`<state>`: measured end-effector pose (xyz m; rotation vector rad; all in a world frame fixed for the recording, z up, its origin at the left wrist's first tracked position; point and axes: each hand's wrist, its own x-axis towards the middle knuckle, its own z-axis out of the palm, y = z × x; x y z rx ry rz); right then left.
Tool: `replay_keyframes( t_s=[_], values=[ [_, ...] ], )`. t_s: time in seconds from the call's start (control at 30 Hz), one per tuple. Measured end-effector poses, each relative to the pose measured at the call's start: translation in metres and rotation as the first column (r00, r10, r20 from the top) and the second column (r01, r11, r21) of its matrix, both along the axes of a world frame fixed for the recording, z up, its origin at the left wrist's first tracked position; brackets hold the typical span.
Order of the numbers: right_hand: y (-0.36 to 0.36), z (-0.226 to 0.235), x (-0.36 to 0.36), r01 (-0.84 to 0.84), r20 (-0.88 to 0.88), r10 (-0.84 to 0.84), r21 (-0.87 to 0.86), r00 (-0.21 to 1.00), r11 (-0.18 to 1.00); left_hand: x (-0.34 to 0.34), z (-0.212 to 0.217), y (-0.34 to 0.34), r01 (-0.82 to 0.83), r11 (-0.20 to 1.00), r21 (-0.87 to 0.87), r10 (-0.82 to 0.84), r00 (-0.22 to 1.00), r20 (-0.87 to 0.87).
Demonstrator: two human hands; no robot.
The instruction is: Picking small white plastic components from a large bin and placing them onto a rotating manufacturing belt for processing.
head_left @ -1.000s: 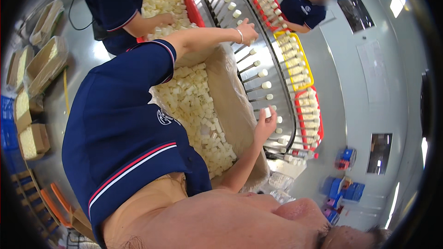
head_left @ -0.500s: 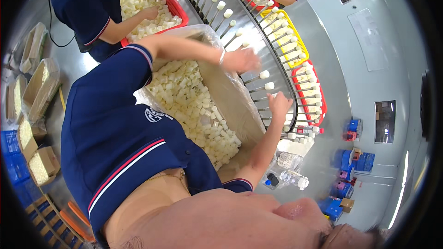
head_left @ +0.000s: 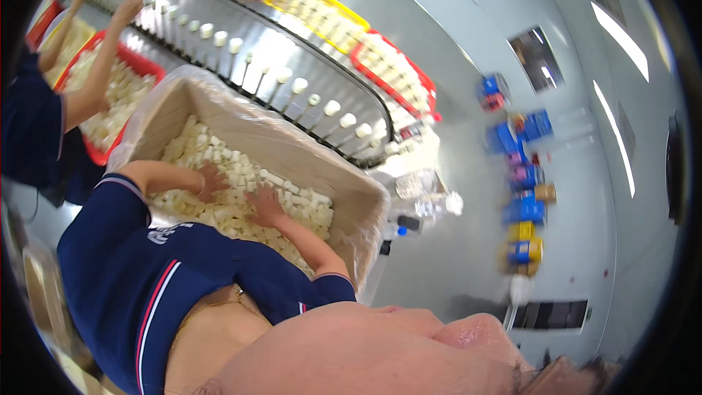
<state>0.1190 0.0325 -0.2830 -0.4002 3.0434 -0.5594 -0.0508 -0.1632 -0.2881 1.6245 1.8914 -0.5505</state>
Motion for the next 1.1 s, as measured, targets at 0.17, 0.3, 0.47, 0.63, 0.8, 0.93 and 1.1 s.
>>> replay_keyframes(
  t_s=[0.17, 0.3, 0.47, 0.63, 0.8, 0.93, 1.1],
  values=[
    [0.022, -0.037, 0.036, -0.002, 0.356, 0.010, -0.024, 0.934, 1.000, 0.012, 0.011, -0.003, 0.232, 0.971, 0.056, -0.234, 0.972, 0.030],
    [0.022, -0.043, 0.035, -0.117, 0.351, 0.155, -0.126, 0.923, 0.985, 0.019, 0.009, 0.000, 0.116, 0.992, -0.050, -0.108, 0.985, 0.133],
    [0.012, -0.059, 0.024, -0.035, 0.445, 0.079, -0.106, 0.892, 0.994, 0.016, -0.002, 0.000, 0.042, 0.997, 0.058, -0.050, 0.989, 0.140],
    [0.031, -0.061, 0.000, 0.043, 0.549, 0.174, -0.359, 0.818, 0.932, -0.001, -0.003, 0.015, -0.062, 0.998, 0.009, 0.059, 0.981, 0.187],
    [0.056, 0.004, -0.028, 0.466, 0.564, 0.101, -0.758, 0.819, 0.456, -0.013, 0.022, 0.050, -0.234, 0.877, 0.420, -0.007, 0.866, 0.499],
    [0.064, 0.069, -0.052, 0.518, 0.483, 0.224, -0.845, 0.846, -0.135, -0.029, 0.081, 0.070, -0.771, 0.567, 0.291, -0.063, 0.312, 0.948],
    [0.058, 0.109, -0.076, 0.397, 0.243, 0.375, -0.817, 0.895, -0.418, -0.055, 0.153, 0.075, -0.935, 0.279, 0.220, -0.163, 0.180, 0.970]
  ],
)
